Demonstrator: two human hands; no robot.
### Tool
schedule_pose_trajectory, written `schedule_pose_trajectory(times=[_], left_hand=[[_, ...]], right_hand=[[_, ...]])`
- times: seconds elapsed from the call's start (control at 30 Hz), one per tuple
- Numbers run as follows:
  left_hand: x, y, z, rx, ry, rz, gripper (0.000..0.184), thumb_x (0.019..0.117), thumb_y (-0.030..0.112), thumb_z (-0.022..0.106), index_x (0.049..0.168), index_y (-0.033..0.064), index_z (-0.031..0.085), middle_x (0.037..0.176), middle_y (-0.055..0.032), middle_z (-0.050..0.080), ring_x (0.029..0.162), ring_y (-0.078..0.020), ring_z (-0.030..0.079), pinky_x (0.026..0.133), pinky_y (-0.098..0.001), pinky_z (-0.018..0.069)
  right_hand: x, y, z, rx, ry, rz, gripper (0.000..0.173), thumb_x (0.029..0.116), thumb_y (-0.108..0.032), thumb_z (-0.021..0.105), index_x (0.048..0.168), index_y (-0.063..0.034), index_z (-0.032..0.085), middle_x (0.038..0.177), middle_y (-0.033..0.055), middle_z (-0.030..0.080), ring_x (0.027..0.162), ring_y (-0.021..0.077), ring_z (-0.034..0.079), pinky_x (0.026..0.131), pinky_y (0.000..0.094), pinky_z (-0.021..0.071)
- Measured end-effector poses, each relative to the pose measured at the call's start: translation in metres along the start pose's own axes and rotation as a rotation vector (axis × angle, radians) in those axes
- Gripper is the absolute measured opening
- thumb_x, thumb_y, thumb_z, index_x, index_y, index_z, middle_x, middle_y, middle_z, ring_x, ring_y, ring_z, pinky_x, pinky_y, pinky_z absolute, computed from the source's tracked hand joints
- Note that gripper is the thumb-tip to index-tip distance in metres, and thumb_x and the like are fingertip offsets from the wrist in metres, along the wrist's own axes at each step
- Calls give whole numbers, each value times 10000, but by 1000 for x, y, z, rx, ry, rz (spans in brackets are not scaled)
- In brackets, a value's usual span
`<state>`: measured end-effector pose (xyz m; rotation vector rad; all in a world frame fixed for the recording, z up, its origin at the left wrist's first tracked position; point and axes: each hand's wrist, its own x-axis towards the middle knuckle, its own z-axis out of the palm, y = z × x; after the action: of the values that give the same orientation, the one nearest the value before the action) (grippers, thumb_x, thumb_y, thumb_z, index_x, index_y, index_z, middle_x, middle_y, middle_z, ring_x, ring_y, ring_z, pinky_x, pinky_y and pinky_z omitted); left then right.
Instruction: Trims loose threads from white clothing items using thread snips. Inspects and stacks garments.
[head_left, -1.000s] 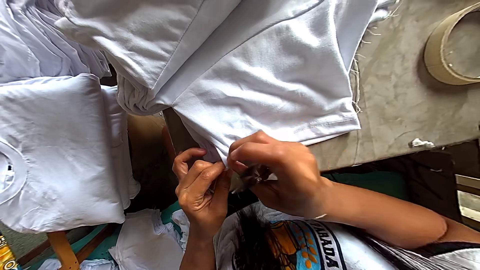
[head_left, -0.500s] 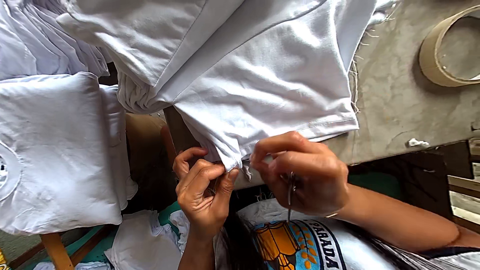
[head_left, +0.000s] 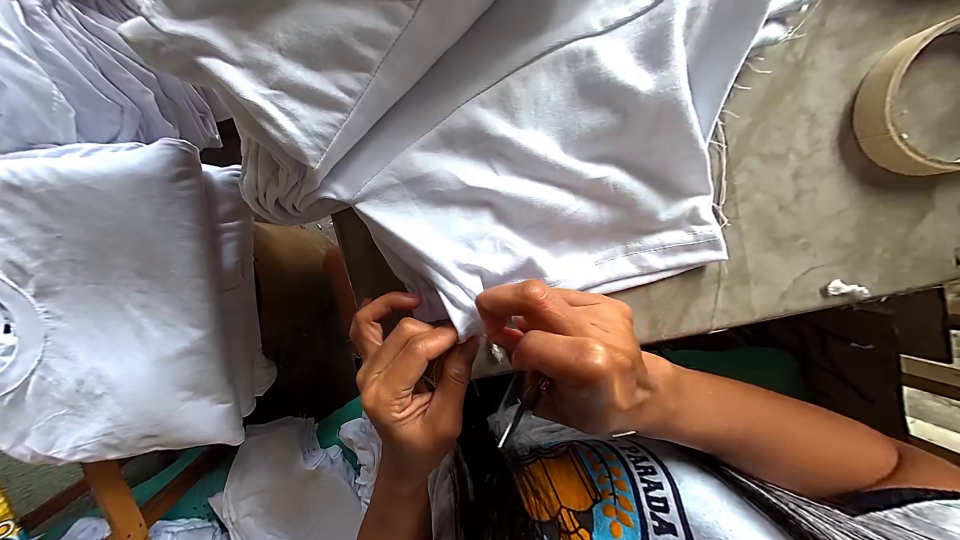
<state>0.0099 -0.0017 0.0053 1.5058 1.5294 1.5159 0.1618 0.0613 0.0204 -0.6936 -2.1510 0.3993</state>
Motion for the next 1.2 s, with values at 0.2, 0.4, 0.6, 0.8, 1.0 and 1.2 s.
schedule_pose_trajectory(times=[0.2,0.4,0.6,0.8,1.0,1.2], left_hand=[[-1,1,0,-13,6,-16,129,967,225,668,886,141,725,811,120,681,1055,-9,603,1114,-265,343],[0,0,0,7,14,11,126,945,203,679,859,126,729,781,108,693,998,-8,624,1115,-279,345],[0,0,3,27,33,8,99,917,201,716,848,133,734,776,105,706,1001,-17,637,1120,-291,343],[-1,0,3,15,57,1,110,919,235,739,853,147,730,759,119,686,948,-1,636,1112,-284,365],[-1,0,3,34,59,-5,78,922,211,727,867,156,724,785,129,691,967,7,634,1131,-289,353],[1,2,9,66,72,-57,77,934,266,688,906,203,722,965,127,662,1198,-73,545,1097,-282,371]], right_hand=[[-3,10,-13,4,7,5,58,1034,-85,492,978,-75,477,854,115,603,590,139,489,502,245,331],[2,-1,-3,-18,17,-51,55,1037,-85,498,1009,-68,542,844,105,668,589,141,508,524,249,342],[1,0,-1,-107,0,-63,128,1042,-113,451,925,-83,492,822,110,649,543,140,472,492,262,312],[-6,16,-10,-121,3,4,85,1010,-59,479,934,-79,448,854,129,621,542,139,455,473,258,289],[-10,41,-30,-155,4,112,73,990,-40,478,1042,-61,432,993,161,614,677,184,558,524,262,396],[-3,21,-21,133,26,118,80,1012,-98,521,1079,-59,496,970,91,568,744,91,556,600,169,439]])
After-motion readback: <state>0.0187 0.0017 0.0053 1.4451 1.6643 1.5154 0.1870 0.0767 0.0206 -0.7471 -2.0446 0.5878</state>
